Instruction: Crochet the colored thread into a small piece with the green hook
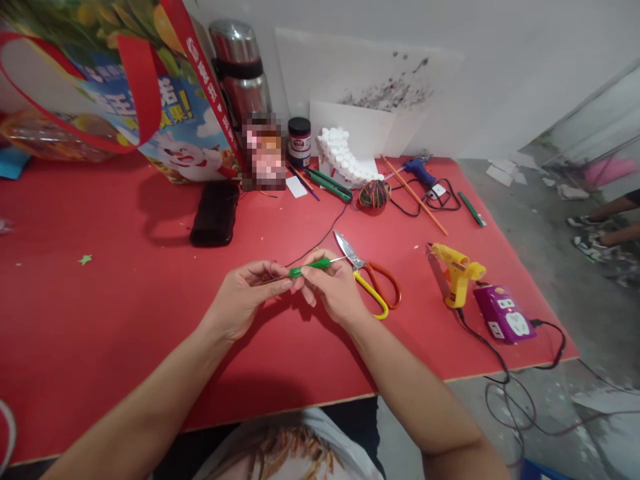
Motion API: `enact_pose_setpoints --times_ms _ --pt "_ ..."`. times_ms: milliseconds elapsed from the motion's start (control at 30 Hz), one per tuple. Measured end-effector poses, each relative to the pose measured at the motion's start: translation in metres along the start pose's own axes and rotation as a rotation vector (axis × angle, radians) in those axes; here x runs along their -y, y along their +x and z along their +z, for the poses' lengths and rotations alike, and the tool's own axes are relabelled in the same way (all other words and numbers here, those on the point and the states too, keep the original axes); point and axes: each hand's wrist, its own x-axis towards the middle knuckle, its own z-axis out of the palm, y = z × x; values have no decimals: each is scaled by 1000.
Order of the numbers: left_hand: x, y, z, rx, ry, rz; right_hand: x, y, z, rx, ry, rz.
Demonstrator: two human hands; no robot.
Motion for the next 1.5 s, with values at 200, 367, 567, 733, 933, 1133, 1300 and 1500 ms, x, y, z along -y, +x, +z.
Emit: enact_pose_setpoints --times_ms 200,367,567,733,933,1133,1300,1500 --pt "-1 1 0 -11 -90 -49 -3 0 3 8 106 9" --pt "2 3 0 -6 -99 -66 -3 -3 6 15 128 9" --pt "3 7 -3 -19 -38 -36 7 -3 -1 -41 -1 -56" --pt "2 18 -16 -164 -15 51 16 1 -16 -173 -105 -190" --pt "3 25 -21 -179 -16 60 21 -2 -25 -84 -1055 -507" --pt "-1 30 -24 -176 -60 2 18 -30 -20 339 -1966 -651" --pt "-5 20 -18 -78 49 40 22 -44 -24 298 -1748 -557" --pt "-2 7 -9 17 374 247 13 -9 -3 50 -703 -139"
